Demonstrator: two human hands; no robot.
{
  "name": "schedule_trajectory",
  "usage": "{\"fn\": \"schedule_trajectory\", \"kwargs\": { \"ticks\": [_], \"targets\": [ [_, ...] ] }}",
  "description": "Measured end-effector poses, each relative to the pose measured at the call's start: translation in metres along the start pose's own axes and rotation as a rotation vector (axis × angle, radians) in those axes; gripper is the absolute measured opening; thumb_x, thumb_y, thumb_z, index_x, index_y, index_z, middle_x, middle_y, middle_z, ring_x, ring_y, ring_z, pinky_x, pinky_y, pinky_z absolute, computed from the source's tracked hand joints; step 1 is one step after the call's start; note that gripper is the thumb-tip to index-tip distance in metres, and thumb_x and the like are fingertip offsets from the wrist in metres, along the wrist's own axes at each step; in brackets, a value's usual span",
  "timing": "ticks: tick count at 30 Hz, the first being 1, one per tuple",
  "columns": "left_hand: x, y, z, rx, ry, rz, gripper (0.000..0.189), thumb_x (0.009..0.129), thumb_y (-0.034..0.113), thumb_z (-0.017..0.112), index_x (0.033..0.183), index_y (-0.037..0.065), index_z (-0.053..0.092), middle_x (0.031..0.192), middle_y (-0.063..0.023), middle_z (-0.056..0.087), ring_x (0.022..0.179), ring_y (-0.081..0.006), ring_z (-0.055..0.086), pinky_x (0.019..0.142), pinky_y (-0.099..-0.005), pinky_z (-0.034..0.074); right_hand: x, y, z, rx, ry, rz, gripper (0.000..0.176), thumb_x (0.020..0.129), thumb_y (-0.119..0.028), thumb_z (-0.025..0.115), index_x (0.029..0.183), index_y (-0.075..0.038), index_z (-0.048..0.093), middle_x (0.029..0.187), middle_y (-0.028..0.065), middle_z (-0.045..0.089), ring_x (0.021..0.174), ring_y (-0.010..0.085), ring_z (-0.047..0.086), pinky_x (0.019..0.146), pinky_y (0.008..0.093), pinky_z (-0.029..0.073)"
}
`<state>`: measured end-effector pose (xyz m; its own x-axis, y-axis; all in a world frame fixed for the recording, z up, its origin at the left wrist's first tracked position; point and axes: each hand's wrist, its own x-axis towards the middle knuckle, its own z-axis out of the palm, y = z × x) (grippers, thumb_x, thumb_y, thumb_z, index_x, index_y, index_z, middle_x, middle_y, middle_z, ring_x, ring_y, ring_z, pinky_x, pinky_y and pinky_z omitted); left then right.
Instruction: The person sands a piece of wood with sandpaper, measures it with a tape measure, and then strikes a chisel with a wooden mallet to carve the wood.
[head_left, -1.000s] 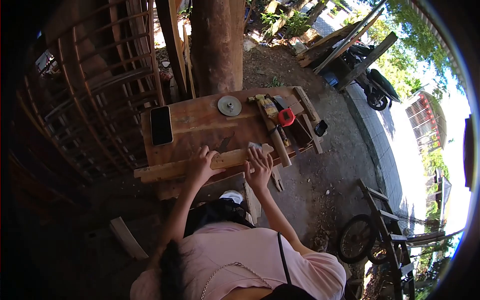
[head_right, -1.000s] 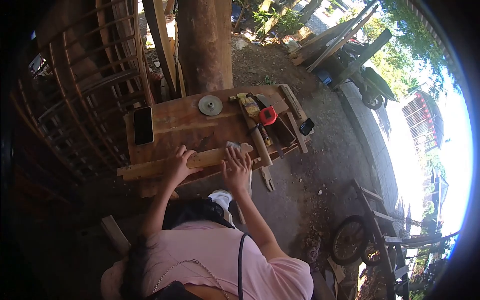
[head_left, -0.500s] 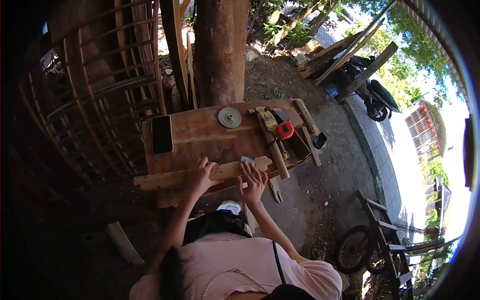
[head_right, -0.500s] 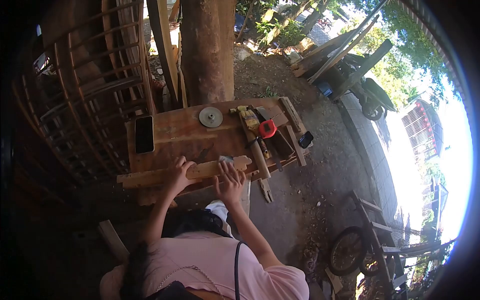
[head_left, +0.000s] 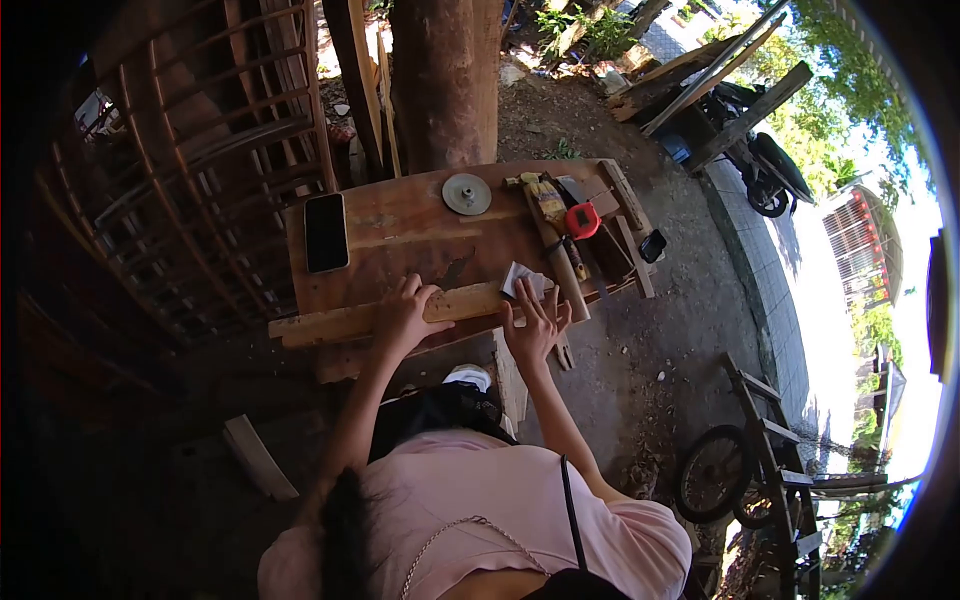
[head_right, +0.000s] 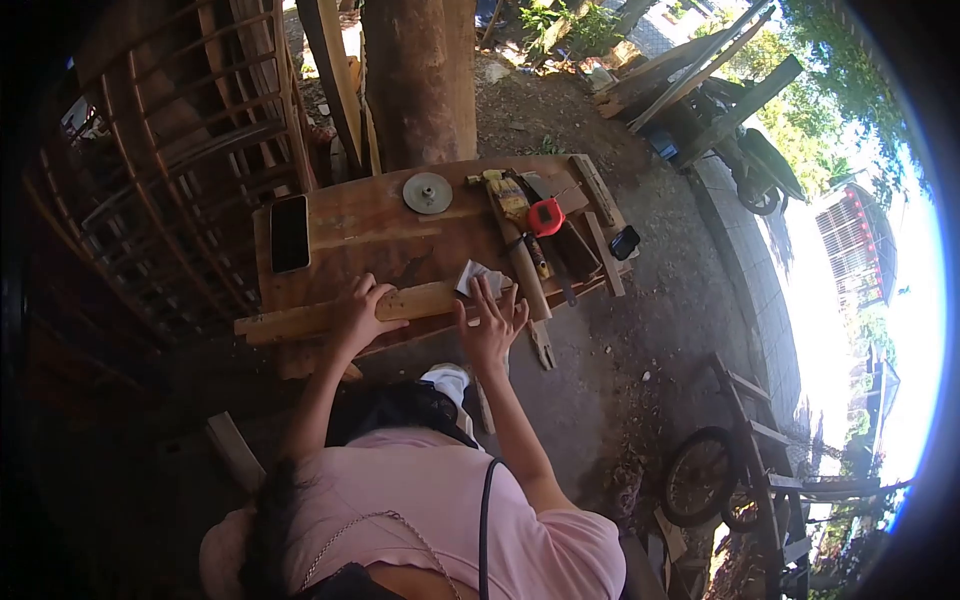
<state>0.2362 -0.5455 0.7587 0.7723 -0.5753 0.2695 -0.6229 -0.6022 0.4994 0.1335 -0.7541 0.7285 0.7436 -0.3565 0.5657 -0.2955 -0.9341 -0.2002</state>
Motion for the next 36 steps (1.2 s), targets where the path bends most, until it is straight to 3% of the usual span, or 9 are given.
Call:
{"fn": "schedule_trajectory", "kwargs": {
  "ticks": [6,7,11,14,15,19,25,31,36],
  "targets": [
    [-0.001,-0.001,0.003,-0.019,-0.035,-0.02,0.052,0.064,0.044,0.08,0.103,0.012,0.066,0.094,-0.0047,0.053,0.097,-0.0238,0.056,0.082,-0.0398,0.048,0.011,-0.013,-0.015,0.059,-0.01,-0.064,0.046,0.069,-0.047,0.078,0.106,-0.019,0.071,0.116,-0.0067,0.066,0.129,0.0219,0.042,0.113,0.0498,0.012],
    [-0.002,-0.002,0.004,-0.005,-0.023,-0.015,0.052,0.064,0.043,0.08,0.103,0.012,0.066,0.094,-0.0046,0.053,0.097,-0.0238,0.055,0.082,-0.0395,0.048,0.014,-0.014,-0.012,0.078,0.06,-0.098,0.043,0.066,-0.046,0.08,0.093,-0.015,0.071,0.109,-0.0032,0.068,0.124,0.0214,0.047,0.112,0.0493,0.014],
    [-0.002,-0.002,0.004,0.021,0.013,0.034,0.051,0.063,0.041,0.081,0.102,0.011,0.065,0.093,-0.0056,0.052,0.091,-0.0239,0.056,0.078,-0.0401,0.049,0.025,-0.032,-0.006,0.099,0.113,-0.087,0.042,0.068,-0.043,0.078,0.085,-0.007,0.064,0.095,0.0049,0.064,0.113,0.0242,0.053,0.111,0.0491,0.019],
    [-0.001,-0.002,0.004,0.031,0.017,0.039,0.051,0.063,0.041,0.081,0.102,0.011,0.066,0.092,-0.0053,0.052,0.092,-0.0235,0.056,0.078,-0.0397,0.049,0.026,-0.048,-0.006,0.149,-0.122,-0.049,0.037,0.075,-0.038,0.074,0.088,-0.006,0.063,0.1,0.0089,0.063,0.106,0.0269,0.057,0.11,0.0486,0.02],
    [-0.001,-0.002,0.005,0.029,0.017,0.032,0.051,0.063,0.042,0.081,0.102,0.012,0.066,0.092,-0.005,0.052,0.092,-0.0233,0.056,0.078,-0.0394,0.049,0.021,-0.05,-0.006,0.181,-0.106,-0.089,0.028,0.082,-0.029,0.069,0.095,-0.004,0.064,0.103,0.0122,0.062,0.103,0.03,0.059,0.106,0.0457,0.031],
    [-0.002,-0.003,0.008,0.058,0.031,0.039,0.051,0.063,0.044,0.08,0.102,0.013,0.066,0.092,-0.004,0.053,0.092,-0.0225,0.057,0.079,-0.0385,0.05,0.008,-0.026,-0.008,0.415,-0.109,-0.173,0.029,0.086,-0.009,0.061,0.114,-0.006,0.061,0.11,0.0122,0.062,0.11,0.0308,0.058,0.096,0.0396,0.045],
    [-0.002,-0.003,0.006,0.09,0.027,0.044,0.051,0.063,0.044,0.08,0.103,0.015,0.066,0.092,-0.0036,0.053,0.093,-0.0223,0.057,0.078,-0.0385,0.05,0.017,0.032,-0.009,0.393,-0.068,0.067,0.027,0.083,0.001,0.055,0.106,-0.004,0.069,0.118,0.0141,0.063,0.113,0.0287,0.059,0.096,0.038,0.048],
    [-0.001,-0.002,0.007,0.094,0.028,0.045,0.051,0.063,0.045,0.08,0.103,0.015,0.066,0.092,-0.0036,0.053,0.094,-0.0226,0.056,0.078,-0.0381,0.05,-0.003,-0.044,-0.01,0.492,-0.206,-0.235,0.039,0.077,0.003,0.054,0.114,-0.006,0.065,0.119,0.0129,0.063,0.117,0.0252,0.057,0.103,0.0389,0.044],
    [-0.002,-0.002,0.007,0.078,0.001,0.027,0.053,0.064,0.047,0.079,0.104,0.015,0.067,0.093,-0.0038,0.053,0.094,-0.0233,0.056,0.08,-0.0386,0.049,0.027,0.032,-0.005,0.313,-0.12,-0.117,0.038,0.08,0.002,0.049,0.111,-0.01,0.067,0.119,0.0103,0.063,0.116,0.0234,0.057,0.097,0.0372,0.048]
  ]
}}
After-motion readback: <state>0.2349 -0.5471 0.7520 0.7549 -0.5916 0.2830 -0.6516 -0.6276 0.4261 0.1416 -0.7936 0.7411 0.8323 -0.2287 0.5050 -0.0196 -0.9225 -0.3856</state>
